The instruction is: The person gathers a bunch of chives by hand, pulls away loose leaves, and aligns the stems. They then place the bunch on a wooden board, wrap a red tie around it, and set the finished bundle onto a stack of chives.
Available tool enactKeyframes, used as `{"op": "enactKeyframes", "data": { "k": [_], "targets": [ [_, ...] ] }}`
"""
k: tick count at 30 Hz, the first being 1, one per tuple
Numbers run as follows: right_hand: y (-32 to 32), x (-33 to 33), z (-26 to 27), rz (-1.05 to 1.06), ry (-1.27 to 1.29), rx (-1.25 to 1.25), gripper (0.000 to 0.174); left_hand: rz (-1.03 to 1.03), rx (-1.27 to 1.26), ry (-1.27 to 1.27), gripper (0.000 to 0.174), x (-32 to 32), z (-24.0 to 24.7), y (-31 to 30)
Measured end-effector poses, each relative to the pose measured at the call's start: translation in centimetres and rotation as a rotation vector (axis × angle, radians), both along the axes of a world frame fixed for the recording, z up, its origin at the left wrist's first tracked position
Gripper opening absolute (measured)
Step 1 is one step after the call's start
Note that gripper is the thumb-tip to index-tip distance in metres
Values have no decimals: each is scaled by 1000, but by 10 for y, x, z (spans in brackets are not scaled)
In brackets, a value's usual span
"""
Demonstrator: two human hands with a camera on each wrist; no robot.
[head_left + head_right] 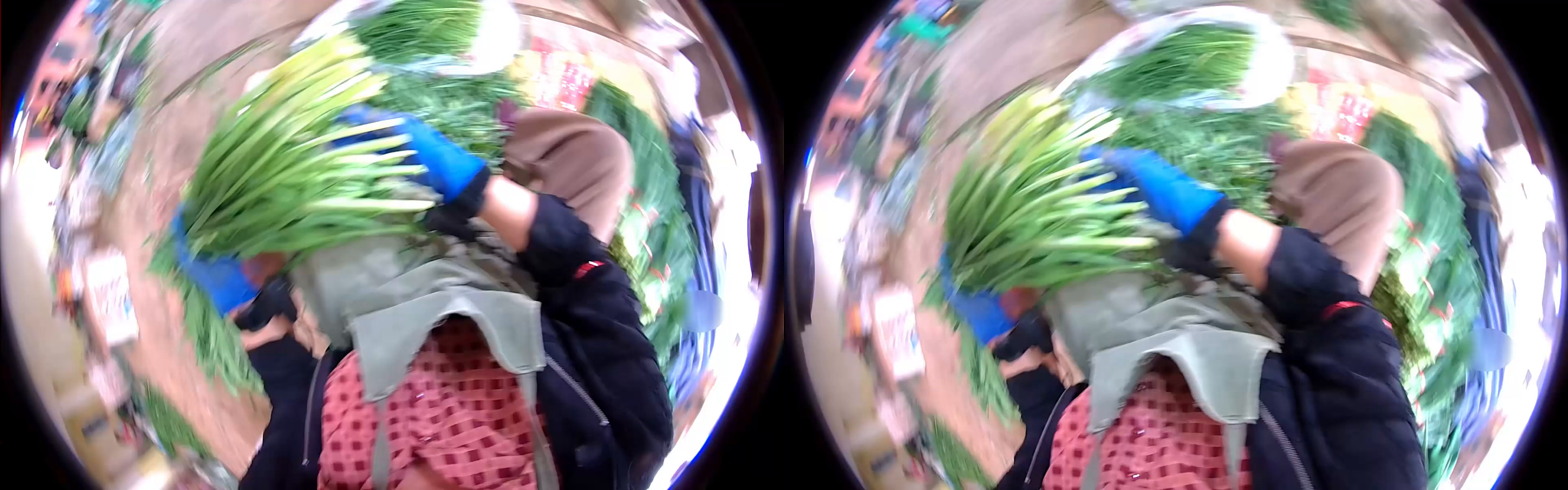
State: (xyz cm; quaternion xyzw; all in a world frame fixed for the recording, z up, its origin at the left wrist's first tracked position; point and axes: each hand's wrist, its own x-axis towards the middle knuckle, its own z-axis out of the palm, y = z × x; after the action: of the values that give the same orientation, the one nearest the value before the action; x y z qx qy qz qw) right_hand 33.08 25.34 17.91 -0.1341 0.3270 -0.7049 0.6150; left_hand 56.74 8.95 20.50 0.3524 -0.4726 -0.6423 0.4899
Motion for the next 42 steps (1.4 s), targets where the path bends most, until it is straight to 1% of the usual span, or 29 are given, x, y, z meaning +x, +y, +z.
{"op": "enactKeyframes", "data": {
  "k": [1,2,3,4,5,6,7,9,11,12,13,14,16,17,19,20,22,24,29,31,32,34,36,37,39,42],
  "targets": [
    [4,2,2,28,44,-27,35,-49,-26,-100,32,-14,-6,17],
    [16,3,11,-57,248,-79,34,-107,-43,-185,32,-26,-14,36],
    [2,-1,-6,-61,268,60,29,-183,-48,-243,32,-42,-25,56],
    [2,-1,-23,-277,488,-106,24,-267,-49,-295,32,-56,-37,77],
    [-2,-6,-32,-382,319,-130,13,-360,-47,-332,32,-71,-49,98],
    [-2,-17,-25,-462,46,-84,9,-458,-43,-349,32,-87,-55,118],
    [-3,-26,-19,-574,-226,-51,16,-552,-32,-358,33,-99,-61,134],
    [1,-60,-50,-754,-186,-145,18,-686,-32,-382,33,-108,-67,158],
    [40,-74,-50,-905,56,-52,20,-763,-39,-386,33,-118,-71,165],
    [56,-75,-42,-970,182,-2,21,-796,-45,-388,33,-120,-69,167],
    [76,-67,-31,-813,354,-35,24,-826,-52,-395,33,-122,-71,168],
    [90,-52,-18,-579,428,102,27,-853,-61,-402,33,-124,-73,167],
    [93,-30,-1,-361,663,213,28,-916,-80,-416,34,-134,-74,168],
    [81,-28,-12,-303,624,133,30,-949,-82,-418,34,-137,-75,168],
    [26,-55,-82,-524,988,-57,31,-1008,-93,-422,34,-142,-75,173],
    [23,-55,-74,-548,946,-43,30,-1036,-95,-421,34,-144,-75,178],
    [42,-44,-44,-584,721,38,28,-1101,-107,-422,34,-145,-73,190],
    [56,-38,-26,-654,612,65,27,-1161,-105,-415,35,-143,-72,205],
    [81,-34,-6,-816,526,100,23,-1279,-130,-395,35,-141,-65,228],
    [81,-37,-4,-878,533,164,21,-1300,-149,-384,35,-141,-62,233],
    [82,-39,-8,-852,426,221,20,-1307,-156,-381,35,-142,-60,235],
    [95,-33,-6,-919,672,-31,19,-1312,-174,-376,36,-142,-57,243],
    [99,-25,1,-872,528,27,17,-1311,-196,-373,36,-143,-56,246],
    [111,-14,21,-851,455,55,17,-1296,-211,-375,36,-143,-54,245],
    [103,-23,11,-848,788,42,17,-1266,-235,-376,36,-144,-50,243],
    [84,-48,-22,-812,1279,14,17,-1199,-272,-380,37,-147,-47,233]
  ]
}}
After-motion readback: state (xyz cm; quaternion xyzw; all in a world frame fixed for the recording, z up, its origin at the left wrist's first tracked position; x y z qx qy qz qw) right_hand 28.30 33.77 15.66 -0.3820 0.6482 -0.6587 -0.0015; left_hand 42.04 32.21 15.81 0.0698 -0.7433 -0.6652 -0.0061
